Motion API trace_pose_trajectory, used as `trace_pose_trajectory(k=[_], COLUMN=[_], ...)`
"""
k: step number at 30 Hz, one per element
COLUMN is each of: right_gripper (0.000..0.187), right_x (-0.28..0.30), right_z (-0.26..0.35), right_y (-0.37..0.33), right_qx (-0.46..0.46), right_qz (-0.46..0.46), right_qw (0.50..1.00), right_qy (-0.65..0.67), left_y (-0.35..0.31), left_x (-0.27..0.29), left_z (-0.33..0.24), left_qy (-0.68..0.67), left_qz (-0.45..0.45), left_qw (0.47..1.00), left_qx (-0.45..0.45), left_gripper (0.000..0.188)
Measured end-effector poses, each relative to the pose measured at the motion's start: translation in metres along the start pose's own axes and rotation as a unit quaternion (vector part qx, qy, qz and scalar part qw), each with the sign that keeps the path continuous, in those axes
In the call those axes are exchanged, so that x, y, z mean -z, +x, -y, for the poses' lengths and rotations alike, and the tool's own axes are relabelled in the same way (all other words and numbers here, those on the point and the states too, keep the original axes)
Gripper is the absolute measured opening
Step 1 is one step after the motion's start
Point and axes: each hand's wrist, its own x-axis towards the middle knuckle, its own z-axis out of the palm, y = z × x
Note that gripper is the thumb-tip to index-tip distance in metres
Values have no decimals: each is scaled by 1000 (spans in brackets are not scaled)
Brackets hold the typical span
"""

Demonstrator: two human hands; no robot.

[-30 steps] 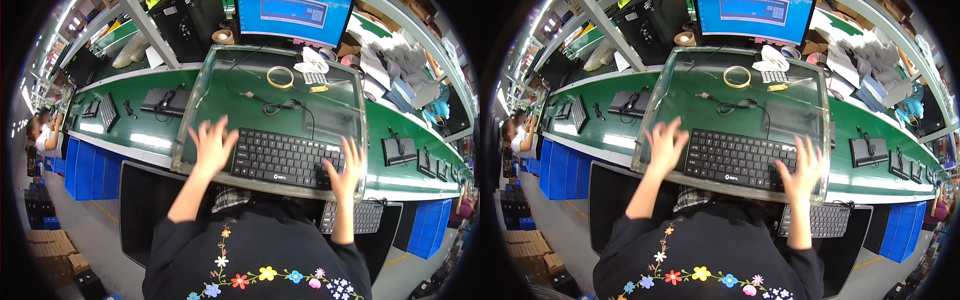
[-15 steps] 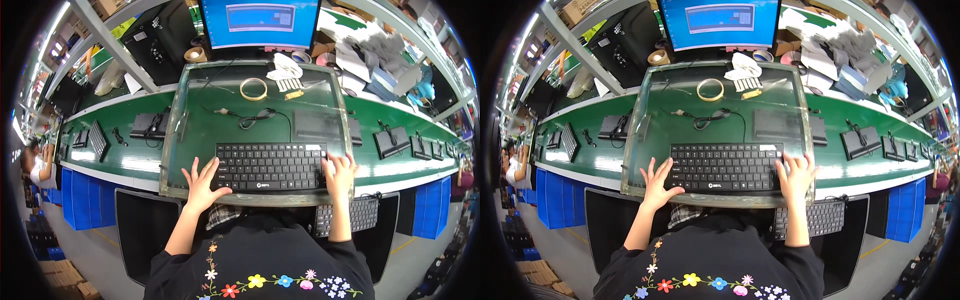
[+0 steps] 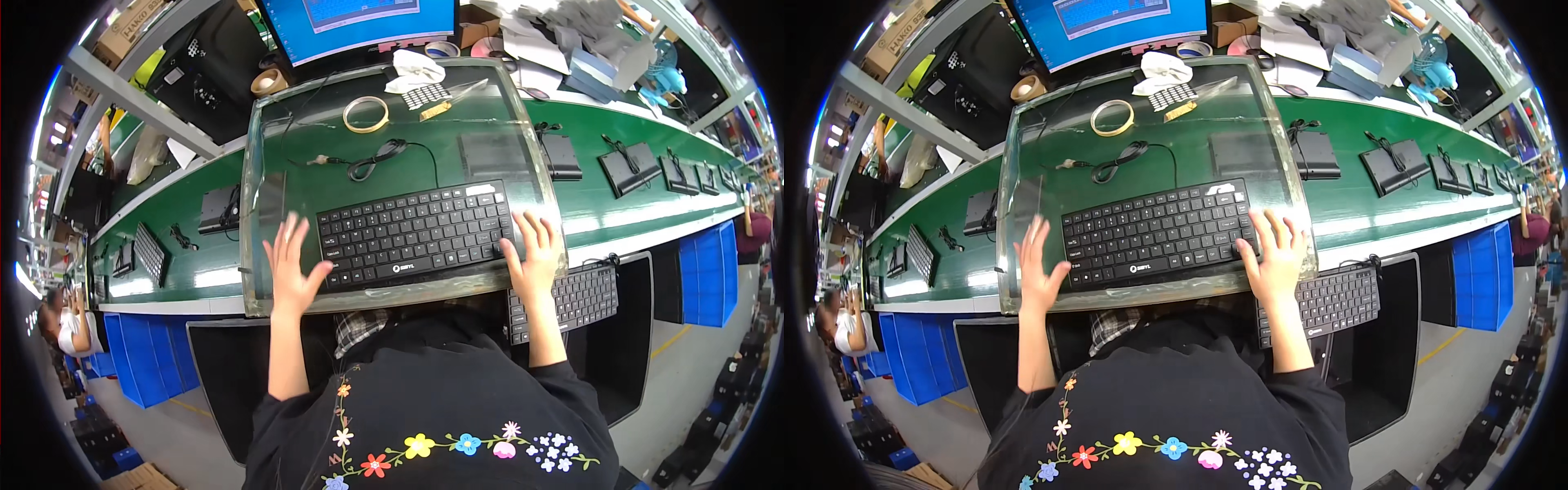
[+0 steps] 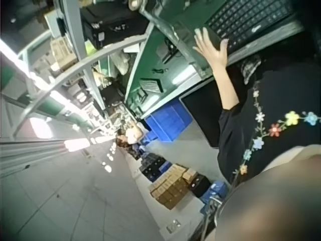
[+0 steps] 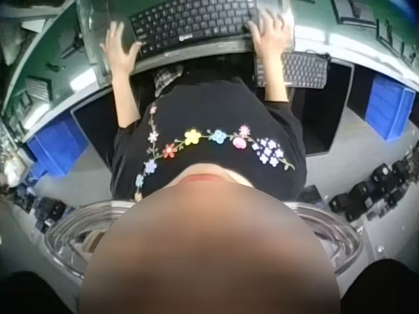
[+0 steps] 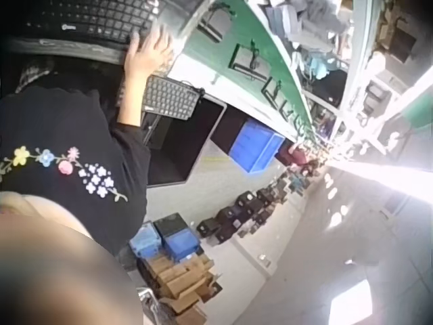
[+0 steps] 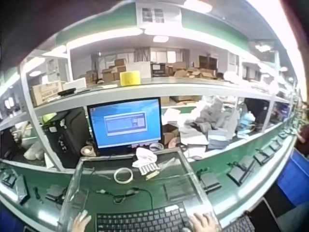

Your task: Testing computer keyboards at a factory workstation by typing and checking keys.

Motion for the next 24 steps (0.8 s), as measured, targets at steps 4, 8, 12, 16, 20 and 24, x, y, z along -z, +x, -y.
trace_pose_trajectory(k=[4,8,12,16,20,24], right_gripper=[42,43,55,30,28,31], right_x=[-4,4,-8,-64,-110,-59], right_z=[6,25,77,148,186,90], right_y=[22,16,-2,24,71,94], right_qx=[31,43,298,434,423,269], right_qz=[-1,4,90,111,154,237], right_qw=[999,999,948,881,875,926], right_qy=[-23,-25,67,155,179,119], left_y=[-39,-53,-60,-29,34,73], left_x=[-1,-6,1,19,12,-47], left_z=[-9,-15,-28,-39,-69,-123], left_qy=[117,138,172,144,97,-5], left_qz=[99,61,-22,-37,-82,45], left_qw=[988,988,981,985,973,943], left_qx=[-14,20,-93,-85,-191,-331], left_gripper=[59,54,34,30,25,20])
